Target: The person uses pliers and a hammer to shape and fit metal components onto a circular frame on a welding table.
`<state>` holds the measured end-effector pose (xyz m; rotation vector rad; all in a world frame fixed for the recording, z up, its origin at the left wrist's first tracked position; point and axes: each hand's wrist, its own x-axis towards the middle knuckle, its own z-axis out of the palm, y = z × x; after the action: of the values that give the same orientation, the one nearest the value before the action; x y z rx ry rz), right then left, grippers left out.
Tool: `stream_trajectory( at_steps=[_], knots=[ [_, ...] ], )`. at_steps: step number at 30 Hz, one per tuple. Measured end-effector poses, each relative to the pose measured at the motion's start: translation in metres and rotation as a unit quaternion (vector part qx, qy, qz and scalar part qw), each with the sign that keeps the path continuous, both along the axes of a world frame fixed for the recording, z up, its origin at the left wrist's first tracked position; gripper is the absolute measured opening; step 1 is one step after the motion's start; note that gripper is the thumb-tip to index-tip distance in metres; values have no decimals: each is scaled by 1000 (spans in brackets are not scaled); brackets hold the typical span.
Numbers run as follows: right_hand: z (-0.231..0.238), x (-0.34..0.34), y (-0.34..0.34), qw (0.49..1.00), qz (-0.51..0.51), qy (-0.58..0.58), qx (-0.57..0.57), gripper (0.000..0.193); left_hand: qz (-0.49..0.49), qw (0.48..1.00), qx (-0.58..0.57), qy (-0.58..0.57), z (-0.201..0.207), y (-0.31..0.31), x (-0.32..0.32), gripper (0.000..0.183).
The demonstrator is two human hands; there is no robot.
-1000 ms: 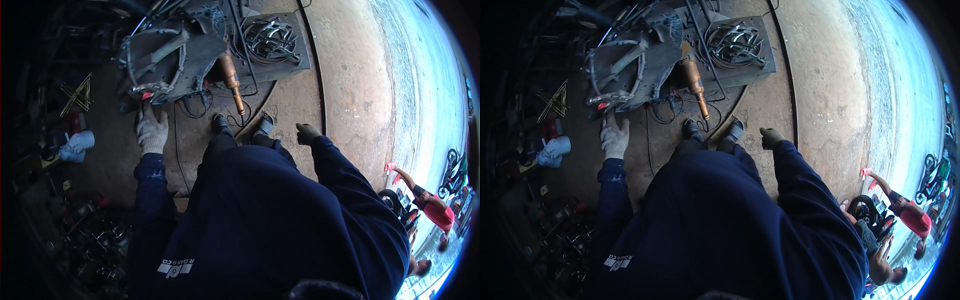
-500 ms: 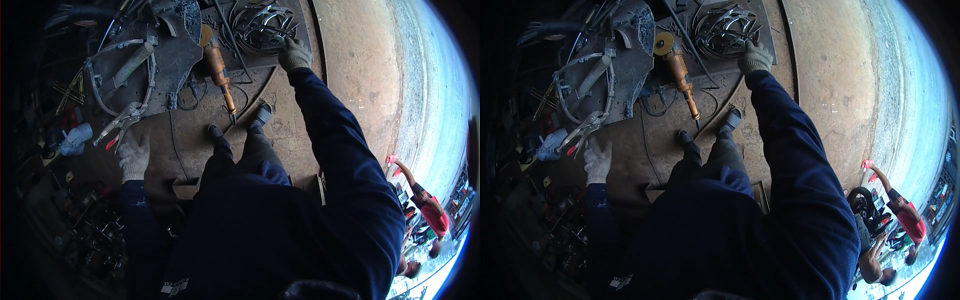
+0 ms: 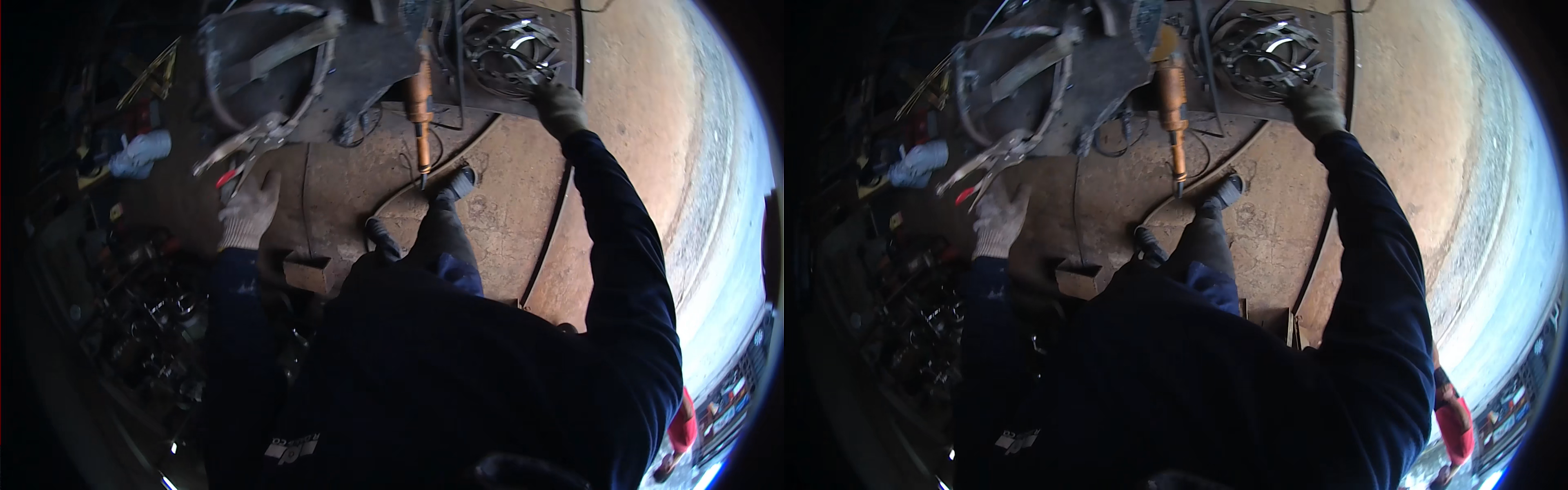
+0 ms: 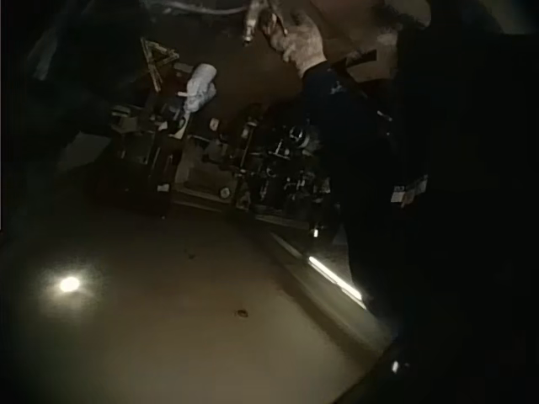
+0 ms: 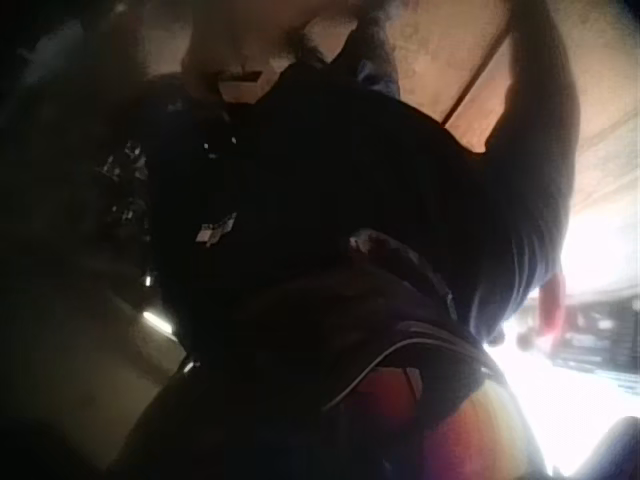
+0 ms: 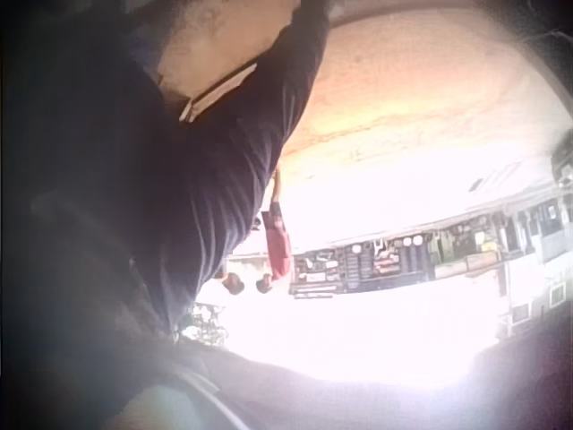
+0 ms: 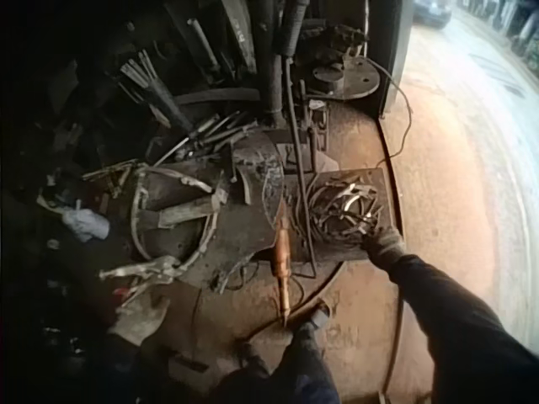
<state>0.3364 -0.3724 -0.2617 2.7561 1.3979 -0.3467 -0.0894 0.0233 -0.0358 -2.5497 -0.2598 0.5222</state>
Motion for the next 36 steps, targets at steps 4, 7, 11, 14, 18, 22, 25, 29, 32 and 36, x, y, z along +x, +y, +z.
stream_trajectory(
  at_steps=[4, 7, 11, 14, 18, 22, 25, 29, 32, 36],
  knots=[
    [-2, -27, -20, 992, -6, 41, 121, 22, -12, 982, -128, -142, 2, 18, 1, 56],
    [20, -68, -30, 976, -111, 67, 173, 22, 69, 872, -294, -384, 48, -32, 39, 52],
    [33, -141, -47, 930, -248, 137, 234, 29, -21, 694, -489, -528, 90, -58, 81, 63],
    [54, -199, -46, 894, -352, 145, 236, 34, -95, 731, -496, -458, 93, -29, 95, 67],
    [71, -272, -42, 840, -449, 147, 268, 38, -123, 774, -464, -413, 104, -23, 103, 64],
    [116, -335, -9, 726, -542, 217, 363, 32, -214, 661, -581, -425, 92, -1, 115, 76],
    [179, -377, 40, 600, -561, 307, 481, 38, -221, 592, -674, -384, 82, 38, 94, 81],
    [241, -436, 91, 419, -511, 448, 602, 51, -91, 590, -790, -143, 55, 74, 39, 79],
    [262, -469, 125, 319, -485, 486, 654, 55, -242, 590, -767, -70, 42, 60, 37, 69],
    [309, -475, 175, 514, -467, 444, 566, 61, -177, 545, -819, 0, 50, 27, 37, 65]
  ],
)
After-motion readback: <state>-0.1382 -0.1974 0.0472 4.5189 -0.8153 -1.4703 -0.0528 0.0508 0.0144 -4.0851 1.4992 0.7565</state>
